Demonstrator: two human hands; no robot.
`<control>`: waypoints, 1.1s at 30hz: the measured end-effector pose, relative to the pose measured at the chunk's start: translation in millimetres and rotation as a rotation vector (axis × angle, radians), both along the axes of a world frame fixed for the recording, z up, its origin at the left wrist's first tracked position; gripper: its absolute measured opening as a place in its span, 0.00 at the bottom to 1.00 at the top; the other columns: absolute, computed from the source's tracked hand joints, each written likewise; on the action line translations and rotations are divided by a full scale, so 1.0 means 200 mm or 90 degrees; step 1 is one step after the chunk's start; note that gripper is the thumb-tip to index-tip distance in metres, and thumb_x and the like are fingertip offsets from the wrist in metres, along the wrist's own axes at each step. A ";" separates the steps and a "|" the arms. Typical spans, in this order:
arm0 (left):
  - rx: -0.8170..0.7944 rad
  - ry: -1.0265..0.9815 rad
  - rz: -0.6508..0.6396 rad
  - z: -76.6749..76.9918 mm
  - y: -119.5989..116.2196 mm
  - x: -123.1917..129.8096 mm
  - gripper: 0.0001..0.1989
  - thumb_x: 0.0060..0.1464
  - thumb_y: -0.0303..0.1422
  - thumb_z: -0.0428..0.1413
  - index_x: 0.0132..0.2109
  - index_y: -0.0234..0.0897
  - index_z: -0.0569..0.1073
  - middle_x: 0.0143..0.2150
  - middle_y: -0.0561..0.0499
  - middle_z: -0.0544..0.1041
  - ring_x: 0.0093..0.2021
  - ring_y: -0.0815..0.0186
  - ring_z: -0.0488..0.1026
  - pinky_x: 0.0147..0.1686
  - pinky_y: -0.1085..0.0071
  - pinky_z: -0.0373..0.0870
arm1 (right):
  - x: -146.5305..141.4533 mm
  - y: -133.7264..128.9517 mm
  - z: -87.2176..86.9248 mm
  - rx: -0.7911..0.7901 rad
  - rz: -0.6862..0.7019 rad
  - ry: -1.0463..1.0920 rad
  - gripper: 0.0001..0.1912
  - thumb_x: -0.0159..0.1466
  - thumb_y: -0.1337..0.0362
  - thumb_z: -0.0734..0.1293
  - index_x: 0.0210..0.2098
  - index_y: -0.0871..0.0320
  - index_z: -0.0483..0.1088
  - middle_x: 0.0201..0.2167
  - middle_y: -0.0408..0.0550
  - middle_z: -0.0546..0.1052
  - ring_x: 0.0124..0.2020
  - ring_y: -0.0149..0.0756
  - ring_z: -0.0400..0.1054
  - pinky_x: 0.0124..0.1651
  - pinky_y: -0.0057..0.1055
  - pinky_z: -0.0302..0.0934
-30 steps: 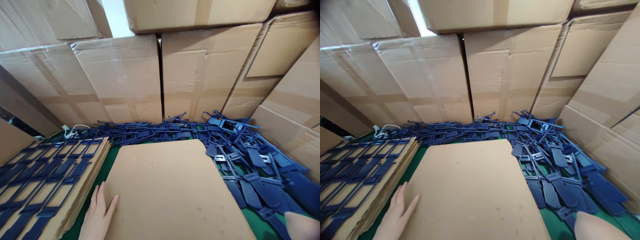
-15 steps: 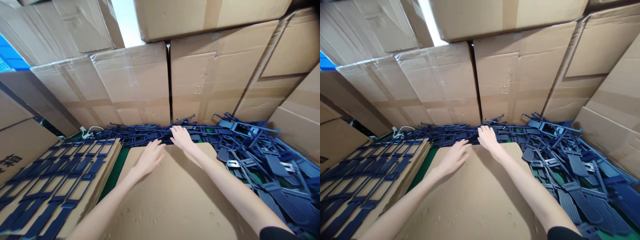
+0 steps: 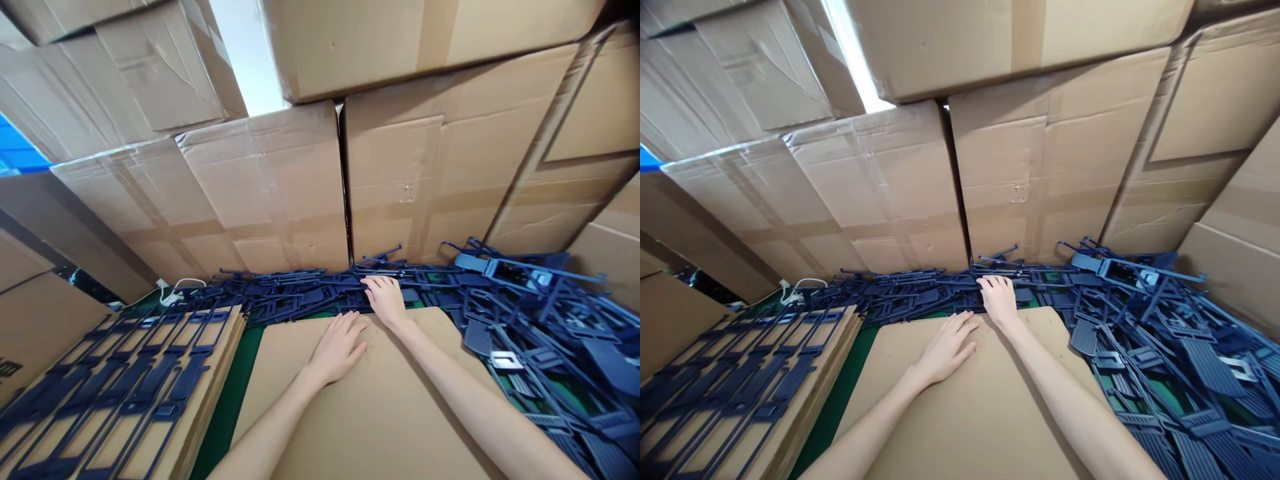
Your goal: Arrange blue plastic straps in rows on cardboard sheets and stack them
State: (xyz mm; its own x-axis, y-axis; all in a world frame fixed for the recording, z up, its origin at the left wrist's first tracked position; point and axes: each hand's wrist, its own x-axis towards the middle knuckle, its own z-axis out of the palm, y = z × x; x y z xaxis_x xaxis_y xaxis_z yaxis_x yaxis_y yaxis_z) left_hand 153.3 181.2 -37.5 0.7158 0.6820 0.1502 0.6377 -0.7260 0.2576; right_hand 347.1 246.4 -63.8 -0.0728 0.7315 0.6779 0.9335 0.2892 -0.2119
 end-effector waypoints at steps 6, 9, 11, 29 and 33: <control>-0.014 0.006 -0.005 0.00 0.01 0.00 0.21 0.62 0.38 0.45 0.61 0.39 0.61 0.66 0.43 0.57 0.67 0.59 0.51 0.66 0.55 0.47 | 0.05 -0.01 0.05 0.022 0.074 -0.009 0.15 0.66 0.68 0.59 0.48 0.56 0.73 0.47 0.50 0.77 0.48 0.39 0.67 0.51 0.40 0.55; -0.018 0.003 -0.008 0.00 0.01 0.00 0.21 0.62 0.38 0.45 0.61 0.39 0.62 0.67 0.42 0.57 0.67 0.58 0.51 0.66 0.55 0.47 | 0.08 -0.02 0.10 0.021 0.123 -0.025 0.15 0.67 0.67 0.58 0.48 0.56 0.73 0.47 0.50 0.77 0.47 0.38 0.67 0.50 0.39 0.56; -0.021 -0.003 -0.015 0.00 0.01 -0.01 0.21 0.62 0.39 0.45 0.60 0.39 0.62 0.67 0.43 0.56 0.67 0.58 0.51 0.66 0.54 0.47 | 0.11 -0.03 0.14 0.014 0.153 -0.035 0.15 0.67 0.67 0.58 0.47 0.56 0.73 0.46 0.50 0.77 0.46 0.38 0.68 0.49 0.38 0.57; -0.026 -0.025 -0.018 -0.01 0.02 0.00 0.20 0.62 0.37 0.46 0.59 0.36 0.63 0.66 0.41 0.58 0.67 0.59 0.52 0.66 0.54 0.47 | 0.20 -0.01 0.06 -0.065 0.082 -0.031 0.16 0.60 0.72 0.61 0.46 0.59 0.72 0.49 0.52 0.75 0.49 0.44 0.65 0.50 0.42 0.53; -0.034 -0.022 -0.018 0.00 0.02 0.00 0.20 0.62 0.37 0.46 0.59 0.36 0.63 0.66 0.41 0.58 0.67 0.59 0.53 0.66 0.54 0.47 | 0.21 -0.01 0.06 -0.067 0.061 -0.019 0.15 0.60 0.73 0.59 0.39 0.57 0.75 0.42 0.49 0.78 0.46 0.41 0.66 0.52 0.41 0.52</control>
State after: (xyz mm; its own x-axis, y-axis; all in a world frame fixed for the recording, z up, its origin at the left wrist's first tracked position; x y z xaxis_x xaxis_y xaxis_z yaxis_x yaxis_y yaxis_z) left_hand 153.7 184.3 -36.7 0.7300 0.6690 0.1397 0.6067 -0.7284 0.3182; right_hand 390.0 243.8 -51.5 -0.1639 0.7873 0.5943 0.9092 0.3544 -0.2187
